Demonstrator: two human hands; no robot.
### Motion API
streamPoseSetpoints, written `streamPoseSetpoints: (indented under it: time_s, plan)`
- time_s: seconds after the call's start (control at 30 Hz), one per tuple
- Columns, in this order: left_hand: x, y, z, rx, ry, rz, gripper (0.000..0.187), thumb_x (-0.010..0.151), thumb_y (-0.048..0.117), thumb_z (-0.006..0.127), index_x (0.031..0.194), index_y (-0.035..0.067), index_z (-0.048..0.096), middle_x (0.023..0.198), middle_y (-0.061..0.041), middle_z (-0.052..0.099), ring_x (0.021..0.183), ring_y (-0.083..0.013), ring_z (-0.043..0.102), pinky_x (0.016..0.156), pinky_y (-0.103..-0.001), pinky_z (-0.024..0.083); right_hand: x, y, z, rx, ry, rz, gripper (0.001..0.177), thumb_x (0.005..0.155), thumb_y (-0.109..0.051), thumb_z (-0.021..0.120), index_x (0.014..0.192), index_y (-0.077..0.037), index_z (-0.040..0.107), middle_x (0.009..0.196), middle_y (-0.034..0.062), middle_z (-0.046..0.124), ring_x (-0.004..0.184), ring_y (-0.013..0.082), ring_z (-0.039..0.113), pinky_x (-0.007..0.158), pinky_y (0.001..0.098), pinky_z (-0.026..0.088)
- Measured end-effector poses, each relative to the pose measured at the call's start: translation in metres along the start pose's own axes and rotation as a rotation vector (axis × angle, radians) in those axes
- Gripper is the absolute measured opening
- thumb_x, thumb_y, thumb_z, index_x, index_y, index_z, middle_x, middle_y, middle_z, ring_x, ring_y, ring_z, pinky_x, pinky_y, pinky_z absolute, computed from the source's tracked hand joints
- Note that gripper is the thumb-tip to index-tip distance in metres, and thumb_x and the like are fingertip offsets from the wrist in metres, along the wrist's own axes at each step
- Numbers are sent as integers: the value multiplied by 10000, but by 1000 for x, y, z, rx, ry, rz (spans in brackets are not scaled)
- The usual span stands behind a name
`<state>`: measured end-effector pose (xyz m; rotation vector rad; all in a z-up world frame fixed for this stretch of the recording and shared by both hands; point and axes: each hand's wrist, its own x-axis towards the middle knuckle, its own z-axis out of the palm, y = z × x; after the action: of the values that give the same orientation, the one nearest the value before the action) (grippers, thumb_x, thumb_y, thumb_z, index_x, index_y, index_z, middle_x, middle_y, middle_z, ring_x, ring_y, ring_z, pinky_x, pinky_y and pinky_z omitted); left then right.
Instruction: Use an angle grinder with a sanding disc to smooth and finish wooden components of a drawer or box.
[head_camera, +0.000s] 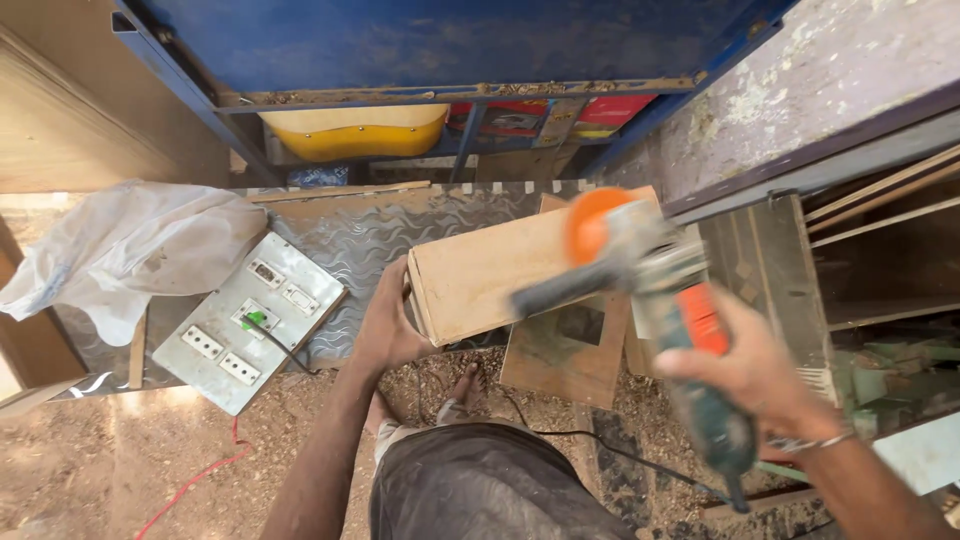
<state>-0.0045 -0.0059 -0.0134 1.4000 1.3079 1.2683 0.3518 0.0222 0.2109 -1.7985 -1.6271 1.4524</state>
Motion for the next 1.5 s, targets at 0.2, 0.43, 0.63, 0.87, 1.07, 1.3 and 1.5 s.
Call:
streamPoseSetpoints:
  time_s: [0.2, 0.43, 0.63, 0.87, 1.07, 1.3, 1.5]
  plan:
    - [2, 11, 3, -28, -17, -15, 1149, 497, 261, 999, 1451, 16, 407, 1411, -166, 556, 1345, -294, 550, 1167, -436, 424, -16, -41, 63, -159, -276, -132, 1129, 617, -365, 847, 1600, -95, 361, 1283, 87, 676, 1121, 199, 670, 978, 352, 512]
    - [3, 4, 8, 94, 55, -99, 893, 643, 291, 926, 1352, -27, 486, 1272, -189, 629, 1206, -274, 641, 1022, -380, 507, -45, -8, 24, -168, -207, -51, 1101, 631, -406, 833, 1579, -105, 361, 1260, 96, 643, 1121, 202, 693, 972, 369, 533]
    - [3, -2, 6, 167, 43, 81, 874, 682, 253, 923, 1388, -35, 496, 1293, -204, 604, 1205, -307, 609, 1025, -396, 478, -51, 63, -46, -121, 58, 98, 770, 607, -396, 839, 1229, -11, 602, 971, 141, 695, 791, 236, 730, 677, 387, 654]
    - [-4, -14, -14, 201, -21, 61, 1089, 591, 276, 918, 1453, -75, 352, 1369, -233, 556, 1252, -327, 559, 1050, -389, 434, -77, 151, -65, 396, 244, -47, 647, 753, -334, 763, 1248, 20, 542, 984, 169, 632, 839, 272, 708, 709, 428, 645]
    - [10, 82, -55, 473, -93, -250, 907, 669, 157, 824, 1508, 46, 495, 1488, -158, 584, 1389, -288, 537, 1086, -426, 432, -97, 226, 27, 1185, 846, -237, 646, 1153, -527, 557, 1408, 44, 397, 1174, 173, 570, 929, 275, 598, 759, 413, 536]
    - [104, 166, 132, 1054, -141, 443, 1446, 488, 799, 894, 1441, -116, 306, 1392, -325, 468, 1293, -466, 448, 1097, -630, 332, -99, 264, 55, 1714, 373, -609, 825, 1025, -373, 673, 1619, 38, 275, 1333, 265, 524, 1122, 329, 548, 955, 486, 473]
    - [118, 195, 165, 1128, -299, 161, 1261, 535, 514, 921, 1466, -45, 281, 1188, -242, 523, 1116, -396, 521, 978, -542, 405, -109, 343, 58, 1809, 224, -701, 868, 910, -213, 791, 1592, -40, 283, 1335, 228, 504, 1205, 325, 542, 1070, 534, 441]
